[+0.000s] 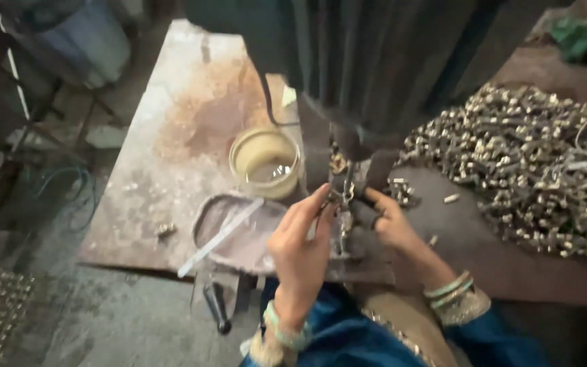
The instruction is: The person sits at a bench press machine, places small metal faucet-like components into a jig one at a time, and operates the press to stamp each part, then moves finished pieces aside and picks the next component from a bowl or the table pile.
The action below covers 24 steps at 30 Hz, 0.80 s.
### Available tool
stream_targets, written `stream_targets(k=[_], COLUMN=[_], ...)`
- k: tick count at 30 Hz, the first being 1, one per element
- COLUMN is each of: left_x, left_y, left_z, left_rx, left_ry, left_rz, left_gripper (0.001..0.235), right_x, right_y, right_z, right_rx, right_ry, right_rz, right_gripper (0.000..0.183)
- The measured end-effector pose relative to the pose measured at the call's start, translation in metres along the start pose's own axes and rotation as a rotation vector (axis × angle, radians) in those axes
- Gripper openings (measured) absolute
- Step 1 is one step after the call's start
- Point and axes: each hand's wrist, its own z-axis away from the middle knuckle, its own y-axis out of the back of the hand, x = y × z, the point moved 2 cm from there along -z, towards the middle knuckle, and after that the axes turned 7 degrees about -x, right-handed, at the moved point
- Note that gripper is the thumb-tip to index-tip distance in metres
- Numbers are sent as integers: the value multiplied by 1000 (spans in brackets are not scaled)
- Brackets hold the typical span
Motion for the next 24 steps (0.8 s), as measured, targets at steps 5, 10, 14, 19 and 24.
stream_targets(k=[5,10,14,19,24], left_x=[54,-34,-24,-83,-59], left_y=[22,-15,-6,-41,-35], left_z=[-31,29,21,25,27], left_rx=[460,-82,-69,-417,-324], left_ry=[-365,-215,-32,208,387], left_rz=[123,-119,-41,-394,94], left_gripper=[32,38,33,26,25], right_x=[-34,74,115,-2,-31], right_y=[-25,24,52,-5,-9], right_z=[2,7,18,15,60], right_rx=[-39,-8,61,106,122], right_ry=[147,67,115,3,-96], right_rz=[-298,-49,-26,54,544], right_gripper=[37,55,61,57,54])
